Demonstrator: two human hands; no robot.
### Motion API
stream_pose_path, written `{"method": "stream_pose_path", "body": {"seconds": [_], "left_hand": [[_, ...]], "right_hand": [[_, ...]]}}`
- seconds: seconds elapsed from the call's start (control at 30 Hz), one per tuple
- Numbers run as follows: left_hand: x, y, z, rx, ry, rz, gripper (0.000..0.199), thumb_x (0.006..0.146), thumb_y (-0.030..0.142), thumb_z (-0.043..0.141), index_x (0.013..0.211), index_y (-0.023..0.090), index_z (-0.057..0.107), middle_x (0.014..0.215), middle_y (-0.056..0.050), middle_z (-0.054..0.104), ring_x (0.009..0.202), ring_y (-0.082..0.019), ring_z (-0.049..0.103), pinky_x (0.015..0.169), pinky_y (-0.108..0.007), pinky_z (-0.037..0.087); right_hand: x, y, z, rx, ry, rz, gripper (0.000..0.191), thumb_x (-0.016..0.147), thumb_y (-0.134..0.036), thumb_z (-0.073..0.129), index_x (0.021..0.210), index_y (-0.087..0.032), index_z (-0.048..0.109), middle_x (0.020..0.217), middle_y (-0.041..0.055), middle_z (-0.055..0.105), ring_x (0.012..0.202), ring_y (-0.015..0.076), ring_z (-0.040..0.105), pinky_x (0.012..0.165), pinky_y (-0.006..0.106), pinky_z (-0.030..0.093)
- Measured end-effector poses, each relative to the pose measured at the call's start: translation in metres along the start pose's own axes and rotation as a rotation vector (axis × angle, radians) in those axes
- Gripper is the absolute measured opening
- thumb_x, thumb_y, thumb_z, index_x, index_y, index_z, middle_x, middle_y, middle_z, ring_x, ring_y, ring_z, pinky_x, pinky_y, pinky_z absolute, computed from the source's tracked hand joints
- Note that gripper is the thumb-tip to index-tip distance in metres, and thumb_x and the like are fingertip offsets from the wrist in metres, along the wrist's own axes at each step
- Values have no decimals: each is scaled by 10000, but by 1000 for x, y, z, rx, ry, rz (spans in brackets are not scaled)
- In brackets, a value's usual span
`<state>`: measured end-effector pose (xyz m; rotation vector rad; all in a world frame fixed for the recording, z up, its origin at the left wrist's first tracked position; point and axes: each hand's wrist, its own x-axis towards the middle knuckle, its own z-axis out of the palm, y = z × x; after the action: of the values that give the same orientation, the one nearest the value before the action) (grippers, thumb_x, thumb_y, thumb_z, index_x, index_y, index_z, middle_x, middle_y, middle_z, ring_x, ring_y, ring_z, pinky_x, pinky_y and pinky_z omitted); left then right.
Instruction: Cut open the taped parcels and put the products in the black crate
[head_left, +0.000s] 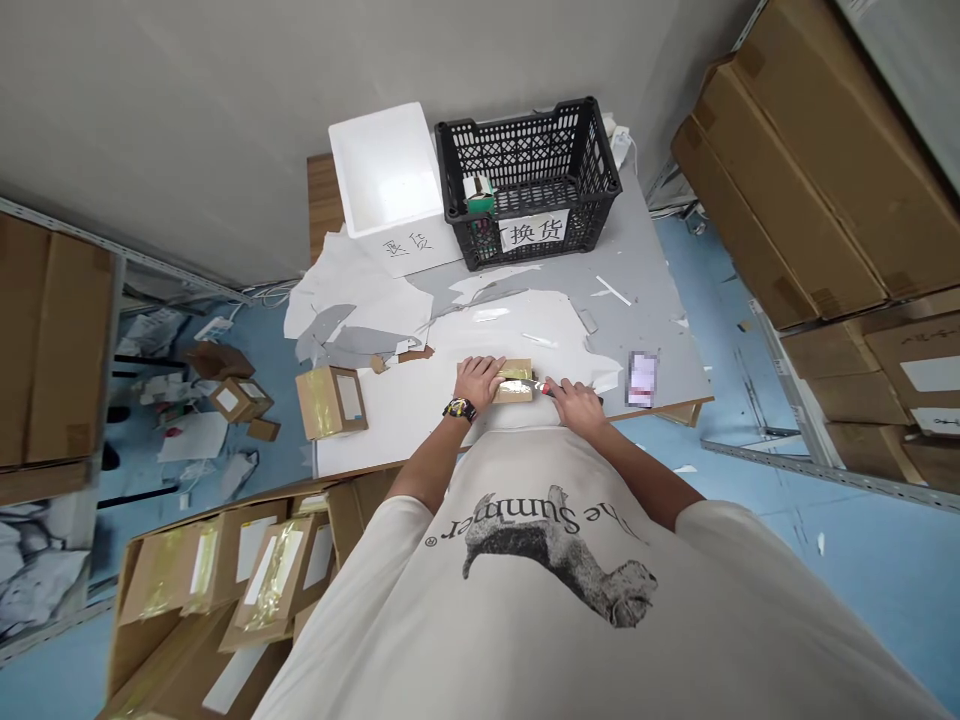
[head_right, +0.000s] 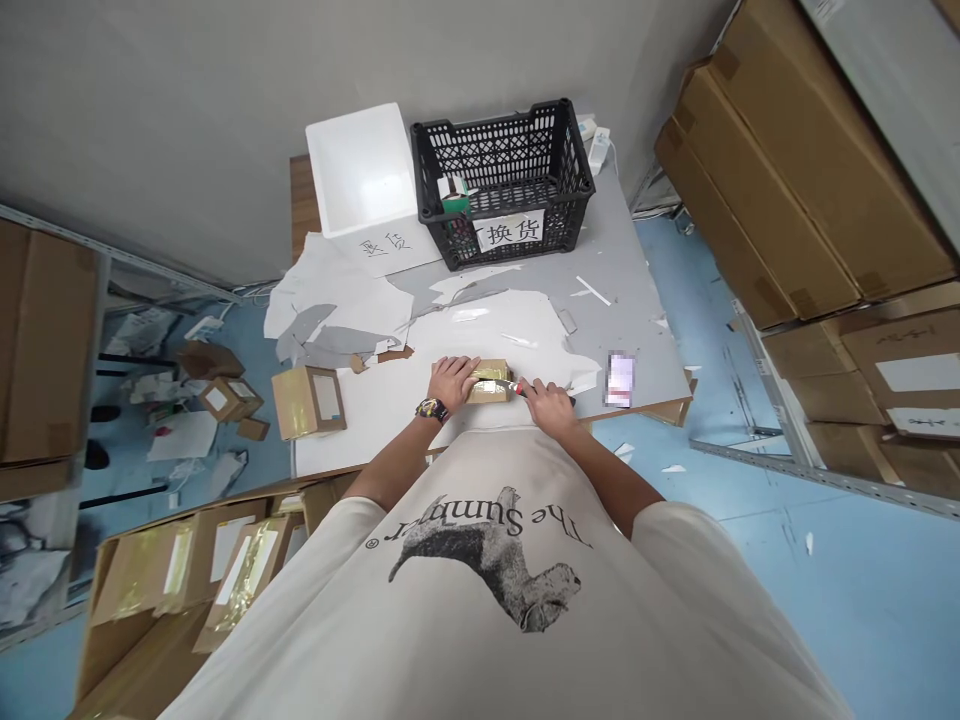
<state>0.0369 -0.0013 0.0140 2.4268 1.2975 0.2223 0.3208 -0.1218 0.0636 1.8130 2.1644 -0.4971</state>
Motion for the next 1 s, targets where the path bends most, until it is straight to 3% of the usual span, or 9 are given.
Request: {"method": "stream_pose_path", "body": {"seconds": [0.17,0.37,0.5,0.6,0.73,1.0], "left_hand": [[3,-3,0,6,12,9,571,1177,475,448,1635,272,724,1538,-155,752,1402,-380,643,1333,-579,393],[4,-2,-4,31,-16,12,571,1168,449,451,1630,239,714,1510,-168,755,1383,-371,664,1336,-580,396],[2,1,-4,54,-44,42,656,1089,491,586,1667,190,660,1565,-189,724,1465,-391,637,1386,-610,339],[7,6,-3,56,-71,84,701,1061,514,646,1696,218,629,1638,-172,691,1508,-398,620,1405,-632,310],[19,13,-1,69,-112,112,555,1148,464,556,1663,297,677,1637,-138,704,1484,-367,654,1356,-584,401],[24,18,1,-8,-72,96,539,1189,455,452,1622,288,726,1634,-137,724,1477,-372,671,1304,-590,454]], "right_hand": [[14,-16,-10,31,-18,-6,634,1246,-366,311,1863,-227,350,1547,213,660,1234,332,686,994,398,539],[2,0,-7,64,-36,11,616,1247,-403,355,1843,-251,387,1535,195,676,1237,320,705,985,374,550],[-6,2,-1,92,-49,33,621,1250,-420,351,1851,-266,374,1543,191,673,1253,317,711,991,374,555],[-9,-3,-1,105,-44,47,622,1253,-424,343,1852,-261,368,1549,194,668,1272,315,711,1008,378,555],[-12,-6,-2,120,-41,67,614,1257,-414,349,1847,-245,362,1547,193,669,1280,305,716,1016,366,551],[-13,-7,-6,142,-32,75,607,1251,-408,369,1835,-240,389,1541,190,674,1271,315,717,1018,375,550]]}}
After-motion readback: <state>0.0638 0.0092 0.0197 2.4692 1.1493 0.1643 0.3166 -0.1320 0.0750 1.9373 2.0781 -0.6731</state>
